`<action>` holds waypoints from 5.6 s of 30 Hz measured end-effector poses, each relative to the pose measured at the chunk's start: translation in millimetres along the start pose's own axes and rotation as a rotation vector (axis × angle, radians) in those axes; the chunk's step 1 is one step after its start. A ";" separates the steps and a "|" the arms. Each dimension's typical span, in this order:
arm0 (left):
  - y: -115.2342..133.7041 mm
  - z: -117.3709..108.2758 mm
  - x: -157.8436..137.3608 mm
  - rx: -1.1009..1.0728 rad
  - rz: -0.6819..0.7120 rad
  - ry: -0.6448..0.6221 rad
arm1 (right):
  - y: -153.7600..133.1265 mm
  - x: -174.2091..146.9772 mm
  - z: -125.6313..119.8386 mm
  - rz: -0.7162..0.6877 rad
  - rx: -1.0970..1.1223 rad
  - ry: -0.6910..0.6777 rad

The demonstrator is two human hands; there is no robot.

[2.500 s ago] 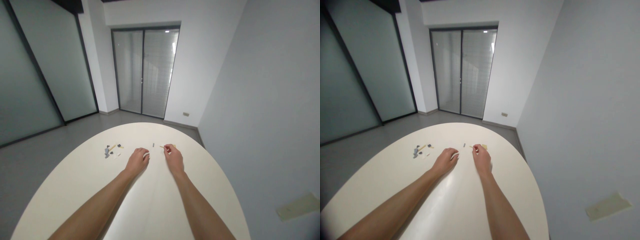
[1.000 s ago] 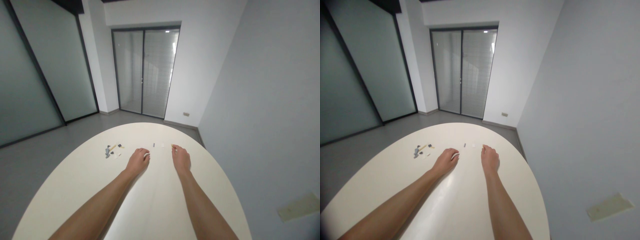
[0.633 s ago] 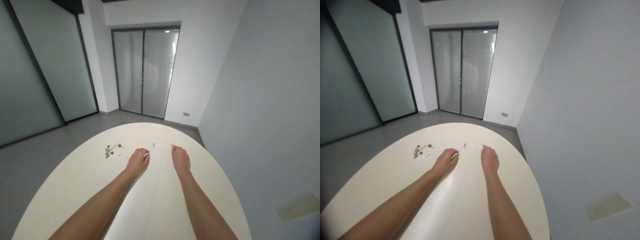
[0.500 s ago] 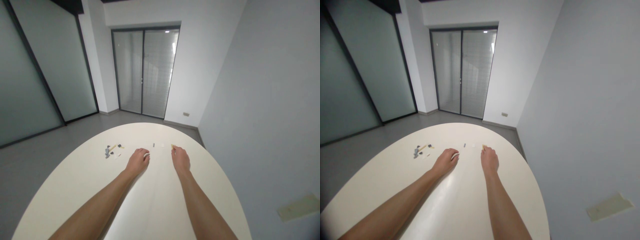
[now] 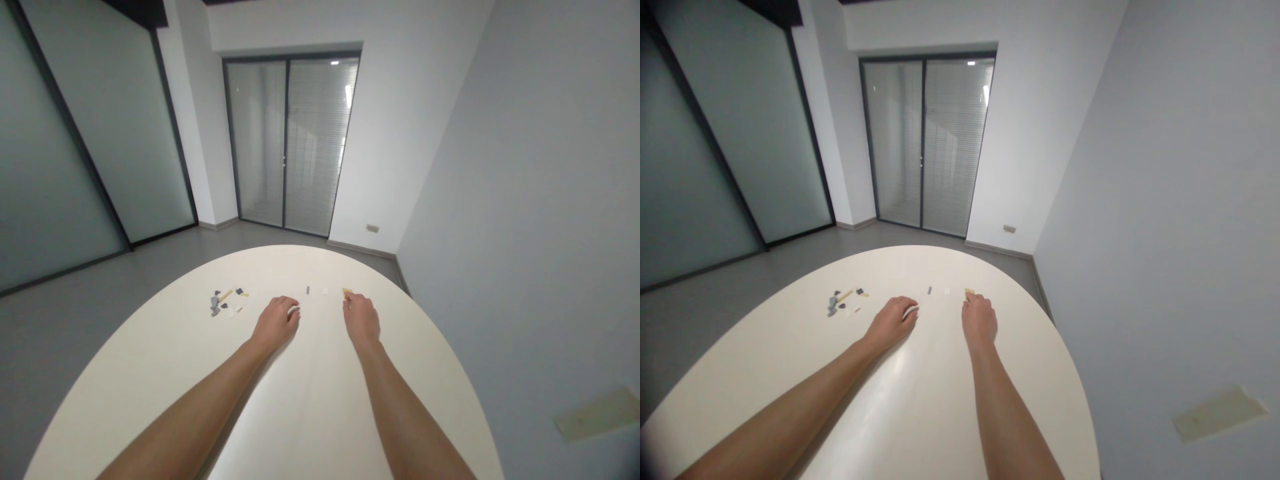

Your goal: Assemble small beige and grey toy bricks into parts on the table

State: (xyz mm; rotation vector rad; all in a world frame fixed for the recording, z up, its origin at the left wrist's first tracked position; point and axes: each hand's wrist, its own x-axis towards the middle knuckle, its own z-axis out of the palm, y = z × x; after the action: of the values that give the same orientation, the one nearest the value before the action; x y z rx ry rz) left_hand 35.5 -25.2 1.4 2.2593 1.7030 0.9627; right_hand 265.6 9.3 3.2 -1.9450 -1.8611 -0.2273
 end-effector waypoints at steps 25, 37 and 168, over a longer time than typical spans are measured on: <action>-0.2 0.6 0.2 0.005 -0.001 -0.001 | -0.5 -0.4 -0.3 -0.010 -0.052 -0.020; 1.4 -0.5 -0.1 0.028 0.007 -0.006 | -2.4 0.7 -1.6 0.040 -0.027 -0.061; -93.6 -99.0 19.2 0.441 -0.616 -0.198 | -27.1 -11.0 0.6 -0.304 0.207 -0.064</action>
State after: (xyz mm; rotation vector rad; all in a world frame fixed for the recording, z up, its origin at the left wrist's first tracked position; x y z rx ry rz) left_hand -93.8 -0.5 41.4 1.7362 2.4617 0.2384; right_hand 238.0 -0.4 3.6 -1.5470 -2.1269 -0.0601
